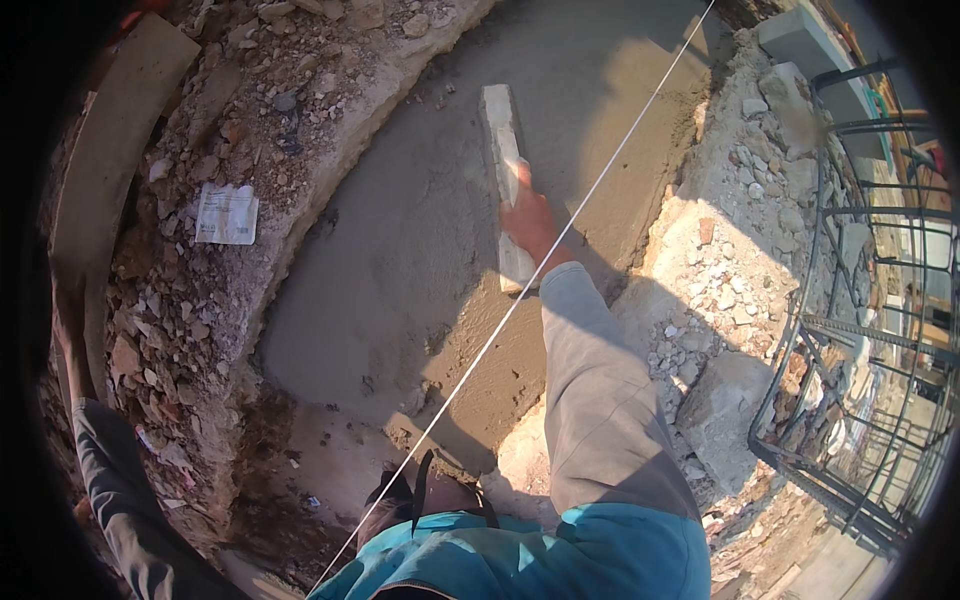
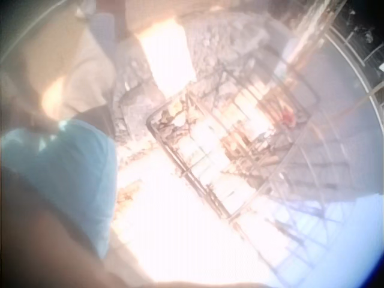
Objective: The person levels wet cement in a trench using a trowel and then a wooden board to smooth the surface.
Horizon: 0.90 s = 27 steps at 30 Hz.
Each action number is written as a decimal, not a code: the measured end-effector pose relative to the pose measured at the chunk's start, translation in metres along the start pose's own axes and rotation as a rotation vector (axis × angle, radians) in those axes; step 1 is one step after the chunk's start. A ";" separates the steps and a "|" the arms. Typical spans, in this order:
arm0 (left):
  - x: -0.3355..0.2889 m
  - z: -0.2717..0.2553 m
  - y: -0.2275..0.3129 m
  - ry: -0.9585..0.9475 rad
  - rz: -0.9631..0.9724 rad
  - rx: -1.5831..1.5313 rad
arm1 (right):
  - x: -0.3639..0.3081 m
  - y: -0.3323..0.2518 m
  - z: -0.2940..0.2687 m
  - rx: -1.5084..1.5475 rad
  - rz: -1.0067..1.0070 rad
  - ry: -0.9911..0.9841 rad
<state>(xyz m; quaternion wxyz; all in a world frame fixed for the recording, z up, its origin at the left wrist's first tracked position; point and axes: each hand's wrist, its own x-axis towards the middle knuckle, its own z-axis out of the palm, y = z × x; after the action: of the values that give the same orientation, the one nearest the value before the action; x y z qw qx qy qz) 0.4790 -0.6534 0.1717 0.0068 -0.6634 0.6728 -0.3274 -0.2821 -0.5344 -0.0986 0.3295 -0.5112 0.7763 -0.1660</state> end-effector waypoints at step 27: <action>0.001 -0.001 -0.003 0.070 0.062 -0.003 | -0.045 0.003 0.051 0.222 0.151 0.330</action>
<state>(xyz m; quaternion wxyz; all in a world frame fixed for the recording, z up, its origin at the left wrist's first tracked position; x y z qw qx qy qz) 0.4811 -0.6535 0.1748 -0.0076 -0.6305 0.6932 -0.3490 -0.2381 -0.4884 -0.1221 0.2638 -0.3781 0.8328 -0.3066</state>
